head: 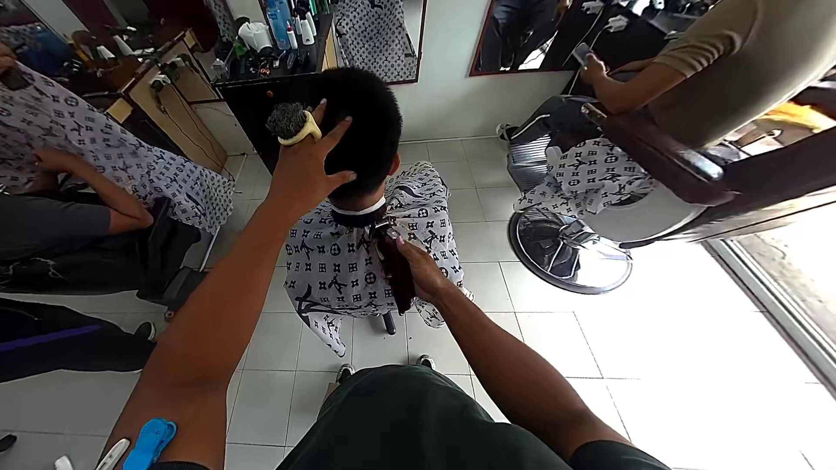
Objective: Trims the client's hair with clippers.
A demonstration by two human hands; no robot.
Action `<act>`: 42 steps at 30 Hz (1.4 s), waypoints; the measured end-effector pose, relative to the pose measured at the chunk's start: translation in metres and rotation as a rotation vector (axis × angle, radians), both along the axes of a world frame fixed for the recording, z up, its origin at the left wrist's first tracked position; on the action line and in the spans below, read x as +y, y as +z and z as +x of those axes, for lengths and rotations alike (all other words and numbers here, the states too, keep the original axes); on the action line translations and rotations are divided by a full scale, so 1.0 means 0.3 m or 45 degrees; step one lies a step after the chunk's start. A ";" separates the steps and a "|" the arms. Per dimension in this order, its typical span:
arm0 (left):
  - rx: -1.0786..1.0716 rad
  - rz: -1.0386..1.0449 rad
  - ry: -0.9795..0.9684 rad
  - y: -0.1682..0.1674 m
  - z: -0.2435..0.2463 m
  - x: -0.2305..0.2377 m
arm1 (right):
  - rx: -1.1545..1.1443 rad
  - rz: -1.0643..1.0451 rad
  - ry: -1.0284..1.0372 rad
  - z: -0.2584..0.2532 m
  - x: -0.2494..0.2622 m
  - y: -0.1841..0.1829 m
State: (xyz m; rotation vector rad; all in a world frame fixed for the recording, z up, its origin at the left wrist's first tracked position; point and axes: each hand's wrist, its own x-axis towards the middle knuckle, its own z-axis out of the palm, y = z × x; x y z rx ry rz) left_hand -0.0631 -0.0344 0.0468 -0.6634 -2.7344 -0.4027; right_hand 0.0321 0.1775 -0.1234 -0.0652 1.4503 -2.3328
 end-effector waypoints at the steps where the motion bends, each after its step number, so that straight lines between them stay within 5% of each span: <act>1: 0.011 0.012 0.008 -0.006 0.001 0.007 | 0.000 0.042 0.050 -0.001 0.007 0.011; 9: 0.042 0.008 0.102 -0.035 0.001 0.037 | 0.117 0.626 0.047 -0.135 0.004 0.120; 27: -0.008 0.014 0.272 -0.020 0.035 0.083 | 0.342 0.485 0.062 -0.190 0.011 0.090; 42: -0.066 -0.009 0.310 0.000 0.052 0.094 | 0.222 0.470 0.025 -0.156 -0.011 0.131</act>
